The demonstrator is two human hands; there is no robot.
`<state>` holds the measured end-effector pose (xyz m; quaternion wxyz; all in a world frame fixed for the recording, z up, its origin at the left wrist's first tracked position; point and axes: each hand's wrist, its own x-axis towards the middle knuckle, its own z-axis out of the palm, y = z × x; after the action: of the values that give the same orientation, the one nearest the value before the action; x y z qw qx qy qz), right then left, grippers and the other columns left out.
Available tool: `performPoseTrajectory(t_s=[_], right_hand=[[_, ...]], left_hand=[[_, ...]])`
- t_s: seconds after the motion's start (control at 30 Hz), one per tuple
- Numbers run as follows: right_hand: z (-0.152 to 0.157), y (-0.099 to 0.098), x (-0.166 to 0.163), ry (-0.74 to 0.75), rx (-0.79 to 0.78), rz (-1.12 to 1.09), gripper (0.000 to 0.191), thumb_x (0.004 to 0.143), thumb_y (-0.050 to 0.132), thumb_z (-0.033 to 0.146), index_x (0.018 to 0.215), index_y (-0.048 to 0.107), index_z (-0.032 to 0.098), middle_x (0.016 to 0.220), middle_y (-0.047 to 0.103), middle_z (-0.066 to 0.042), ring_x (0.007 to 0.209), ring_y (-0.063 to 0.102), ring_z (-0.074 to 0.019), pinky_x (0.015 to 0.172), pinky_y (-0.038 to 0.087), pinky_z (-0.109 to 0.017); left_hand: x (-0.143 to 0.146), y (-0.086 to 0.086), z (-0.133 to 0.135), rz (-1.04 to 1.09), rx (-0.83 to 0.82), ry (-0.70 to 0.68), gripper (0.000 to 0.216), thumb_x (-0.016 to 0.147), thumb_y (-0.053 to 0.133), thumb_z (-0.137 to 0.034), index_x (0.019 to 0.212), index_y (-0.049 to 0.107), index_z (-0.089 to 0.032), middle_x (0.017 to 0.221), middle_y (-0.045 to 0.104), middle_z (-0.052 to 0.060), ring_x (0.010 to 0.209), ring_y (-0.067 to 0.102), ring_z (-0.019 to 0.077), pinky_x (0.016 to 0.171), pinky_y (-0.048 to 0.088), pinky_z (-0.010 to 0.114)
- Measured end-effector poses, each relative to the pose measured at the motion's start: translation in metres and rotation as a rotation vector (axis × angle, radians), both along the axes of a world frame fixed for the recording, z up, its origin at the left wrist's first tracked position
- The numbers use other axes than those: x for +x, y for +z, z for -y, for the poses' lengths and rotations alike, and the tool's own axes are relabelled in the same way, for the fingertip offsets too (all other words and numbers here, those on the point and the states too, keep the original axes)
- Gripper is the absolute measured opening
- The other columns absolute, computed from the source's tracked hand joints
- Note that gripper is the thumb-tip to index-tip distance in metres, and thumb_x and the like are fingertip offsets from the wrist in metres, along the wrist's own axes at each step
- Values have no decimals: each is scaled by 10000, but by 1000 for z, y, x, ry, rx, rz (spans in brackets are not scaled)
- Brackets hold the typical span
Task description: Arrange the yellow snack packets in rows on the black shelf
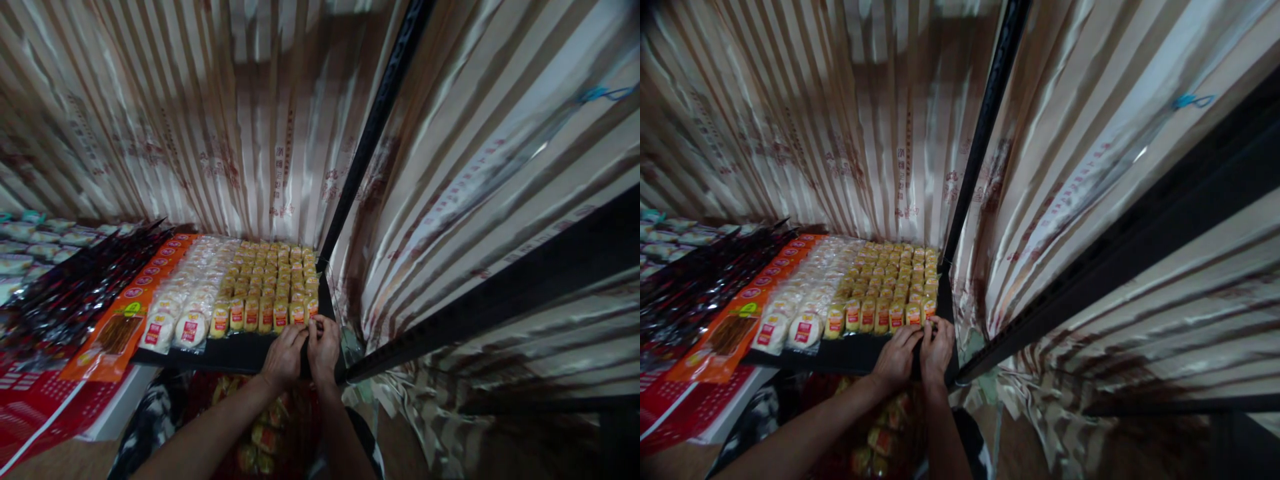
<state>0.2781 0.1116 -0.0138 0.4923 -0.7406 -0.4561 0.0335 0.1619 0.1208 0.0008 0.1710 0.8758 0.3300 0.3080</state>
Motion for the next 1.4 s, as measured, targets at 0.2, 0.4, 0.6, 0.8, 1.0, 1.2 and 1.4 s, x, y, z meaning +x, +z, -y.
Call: performPoseTrajectory(t_s=[0.2, 0.4, 0.6, 0.8, 1.0, 1.2, 1.4], right_hand=[[-1, -1, 1, 28, 2, -12, 256, 845, 414, 353, 926, 580, 177, 932, 574, -96, 849, 542, -201, 771, 469, -363], [-2, -1, 3, 35, 24, 63, 263, 846, 388, 302, 941, 593, 167, 941, 600, -104, 909, 532, -212, 848, 429, -383], [-2, -3, 3, 47, 35, 81, 292, 831, 369, 237, 982, 605, 157, 997, 608, -116, 966, 529, -211, 877, 418, -386], [-3, -7, 5, 63, 51, 73, 347, 804, 333, 179, 995, 623, 164, 1025, 613, -112, 994, 527, -203, 902, 414, -390], [-2, -2, 8, 29, 91, -88, 357, 803, 337, 258, 969, 627, 132, 1095, 591, -138, 1053, 517, -207, 963, 379, -398], [-27, 19, 14, 51, 27, -431, 598, 862, 256, 497, 1292, 423, 115, 1365, 422, -131, 1278, 346, -196, 1079, 234, -384], [-58, 10, 6, 188, 12, -569, 669, 850, 244, 590, 1364, 339, 173, 1431, 341, -77, 1341, 251, -187, 1114, 170, -404]], left_hand=[[8, 0, -5, 1, -39, 55, 402, 748, 380, -48, 1101, 562, -108, 1118, 560, 112, 1045, 476, 209, 954, 434, 381], [13, -4, -4, -6, -17, 100, 359, 792, 377, -80, 1094, 564, -134, 1161, 538, 109, 1083, 467, 212, 967, 417, 393], [19, -6, -6, -48, 16, 158, 323, 817, 411, -127, 1106, 556, -113, 1135, 561, 116, 1070, 482, 226, 966, 416, 402], [19, -13, -5, -97, 97, 116, 427, 841, 392, -153, 1260, 442, -89, 1285, 495, 141, 1210, 418, 231, 1012, 375, 410], [21, -15, -5, -174, 172, 157, 457, 850, 358, -145, 1301, 410, -90, 1354, 443, 141, 1258, 381, 238, 1014, 365, 406], [21, -16, -3, -215, 146, 151, 459, 836, 343, -122, 1282, 440, -74, 1352, 444, 152, 1258, 382, 265, 994, 384, 424], [23, -21, -7, -154, 196, 174, 446, 868, 319, -139, 1294, 416, -49, 1311, 481, 173, 1235, 416, 261, 985, 405, 430]])
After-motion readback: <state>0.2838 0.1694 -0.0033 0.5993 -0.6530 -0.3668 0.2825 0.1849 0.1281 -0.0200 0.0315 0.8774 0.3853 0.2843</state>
